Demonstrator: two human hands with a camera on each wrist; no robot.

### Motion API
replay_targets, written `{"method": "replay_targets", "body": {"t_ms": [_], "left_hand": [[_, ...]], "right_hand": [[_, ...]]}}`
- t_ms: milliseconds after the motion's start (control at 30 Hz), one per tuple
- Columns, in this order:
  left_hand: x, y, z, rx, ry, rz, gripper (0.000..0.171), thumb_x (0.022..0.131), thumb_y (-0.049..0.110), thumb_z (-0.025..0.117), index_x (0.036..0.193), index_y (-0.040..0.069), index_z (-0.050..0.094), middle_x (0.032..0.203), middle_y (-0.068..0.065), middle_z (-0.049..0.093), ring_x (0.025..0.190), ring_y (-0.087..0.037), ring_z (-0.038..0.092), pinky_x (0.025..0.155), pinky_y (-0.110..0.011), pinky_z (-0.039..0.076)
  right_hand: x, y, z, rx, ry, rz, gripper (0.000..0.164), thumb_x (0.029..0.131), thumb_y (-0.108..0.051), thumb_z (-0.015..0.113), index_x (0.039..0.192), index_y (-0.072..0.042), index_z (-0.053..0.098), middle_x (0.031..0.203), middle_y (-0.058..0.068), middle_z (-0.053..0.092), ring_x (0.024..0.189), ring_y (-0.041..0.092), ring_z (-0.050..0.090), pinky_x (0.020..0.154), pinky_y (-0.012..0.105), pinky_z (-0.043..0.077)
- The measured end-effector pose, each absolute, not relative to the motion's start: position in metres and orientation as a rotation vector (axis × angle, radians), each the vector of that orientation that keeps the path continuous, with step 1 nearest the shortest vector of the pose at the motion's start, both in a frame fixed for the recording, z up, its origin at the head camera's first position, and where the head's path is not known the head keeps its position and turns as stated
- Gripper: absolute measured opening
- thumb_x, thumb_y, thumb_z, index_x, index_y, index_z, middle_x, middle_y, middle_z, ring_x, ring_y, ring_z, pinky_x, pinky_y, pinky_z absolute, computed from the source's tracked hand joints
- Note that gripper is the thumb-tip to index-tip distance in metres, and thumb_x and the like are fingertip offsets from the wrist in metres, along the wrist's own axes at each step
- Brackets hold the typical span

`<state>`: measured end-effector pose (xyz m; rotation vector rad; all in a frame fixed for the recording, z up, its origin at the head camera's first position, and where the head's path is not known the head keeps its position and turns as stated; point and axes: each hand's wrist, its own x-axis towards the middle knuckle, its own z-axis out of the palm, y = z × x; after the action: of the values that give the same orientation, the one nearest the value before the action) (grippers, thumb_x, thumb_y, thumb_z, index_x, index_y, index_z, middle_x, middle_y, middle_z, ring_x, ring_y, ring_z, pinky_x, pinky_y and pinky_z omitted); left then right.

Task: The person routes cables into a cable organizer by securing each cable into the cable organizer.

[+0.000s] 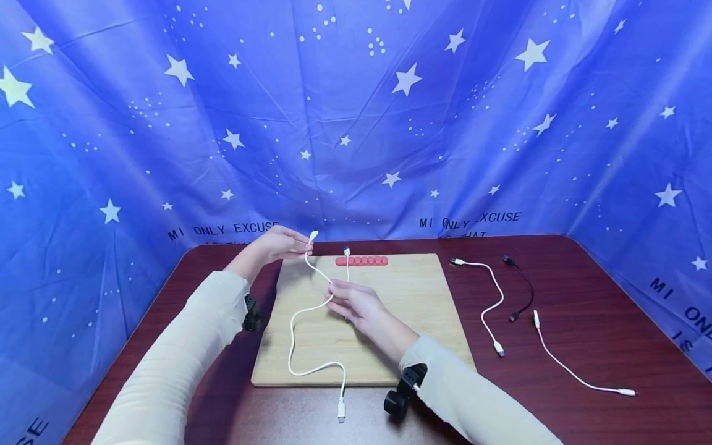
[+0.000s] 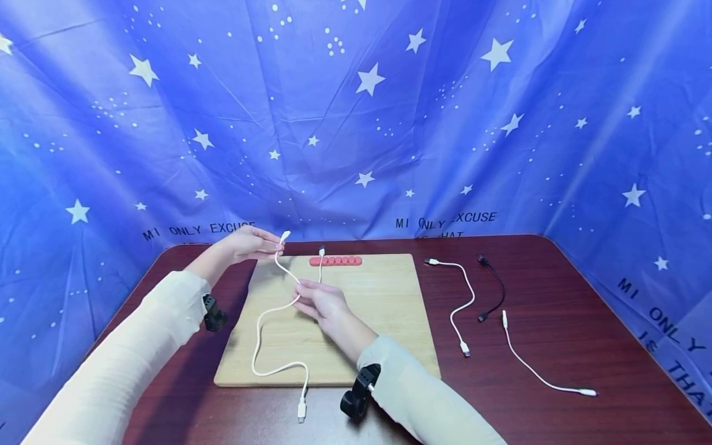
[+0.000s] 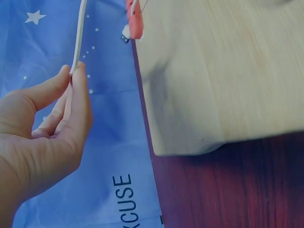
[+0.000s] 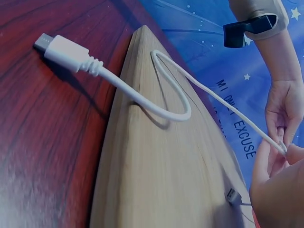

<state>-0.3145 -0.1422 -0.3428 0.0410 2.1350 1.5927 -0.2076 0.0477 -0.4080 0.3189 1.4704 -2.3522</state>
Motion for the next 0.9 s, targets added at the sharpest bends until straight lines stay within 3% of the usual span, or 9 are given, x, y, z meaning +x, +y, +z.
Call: {"method": "replay_targets", "body": {"t_ms": [133, 233, 400, 533, 667, 900], "left_hand": [[-0.316, -0.135, -0.347, 0.036, 2.108, 1.633, 0.043, 0.094, -0.001, 0.054, 0.133, -0.017, 0.043, 0.074, 0.006, 0.068, 0.075, -0.003, 0.066, 0.092, -0.027, 0.058], [-0.317, -0.128, -0.349, 0.014, 2.081, 1.679, 0.043, 0.095, 0.002, 0.054, 0.132, -0.016, 0.044, 0.072, 0.007, 0.068, 0.075, -0.004, 0.067, 0.083, -0.022, 0.060], [-0.320, -0.116, -0.350, -0.039, 2.040, 1.761, 0.042, 0.094, 0.000, 0.055, 0.133, -0.014, 0.046, 0.073, 0.004, 0.068, 0.074, -0.005, 0.067, 0.093, -0.027, 0.058], [-0.323, -0.103, -0.352, -0.065, 2.029, 1.798, 0.042, 0.093, -0.002, 0.056, 0.132, -0.013, 0.047, 0.075, 0.002, 0.067, 0.072, -0.006, 0.066, 0.089, -0.025, 0.059], [-0.325, -0.085, -0.351, -0.074, 2.043, 1.808, 0.041, 0.092, -0.002, 0.057, 0.130, -0.012, 0.049, 0.078, 0.001, 0.066, 0.072, -0.006, 0.065, 0.083, -0.022, 0.060], [-0.329, -0.057, -0.354, -0.168, 2.023, 1.919, 0.035, 0.089, -0.005, 0.060, 0.123, -0.011, 0.057, 0.075, -0.003, 0.066, 0.067, -0.009, 0.065, 0.093, -0.029, 0.058]], "right_hand": [[-0.206, 0.053, -0.408, 0.345, 1.553, -2.333, 0.037, 0.088, 0.006, 0.059, 0.125, 0.010, 0.056, 0.100, 0.022, 0.071, 0.082, 0.013, 0.070, 0.088, 0.030, 0.059], [-0.204, 0.057, -0.407, 0.348, 1.616, -2.314, 0.036, 0.086, 0.007, 0.062, 0.122, 0.009, 0.059, 0.109, 0.026, 0.068, 0.080, 0.013, 0.070, 0.081, 0.025, 0.060], [-0.203, 0.061, -0.406, 0.340, 1.671, -2.278, 0.035, 0.085, 0.008, 0.064, 0.119, 0.010, 0.061, 0.109, 0.027, 0.068, 0.075, 0.012, 0.071, 0.075, 0.023, 0.061], [-0.202, 0.064, -0.407, 0.360, 1.668, -2.250, 0.035, 0.083, 0.010, 0.064, 0.118, 0.011, 0.060, 0.108, 0.028, 0.068, 0.073, 0.014, 0.071, 0.075, 0.025, 0.061], [-0.202, 0.065, -0.408, 0.360, 1.693, -2.236, 0.035, 0.083, 0.010, 0.064, 0.117, 0.013, 0.060, 0.100, 0.027, 0.071, 0.073, 0.014, 0.071, 0.075, 0.026, 0.062], [-0.201, 0.076, -0.408, 0.382, 1.779, -2.274, 0.032, 0.079, 0.014, 0.066, 0.110, 0.016, 0.063, 0.073, 0.009, 0.073, 0.063, 0.012, 0.069, 0.069, 0.028, 0.062]]}}
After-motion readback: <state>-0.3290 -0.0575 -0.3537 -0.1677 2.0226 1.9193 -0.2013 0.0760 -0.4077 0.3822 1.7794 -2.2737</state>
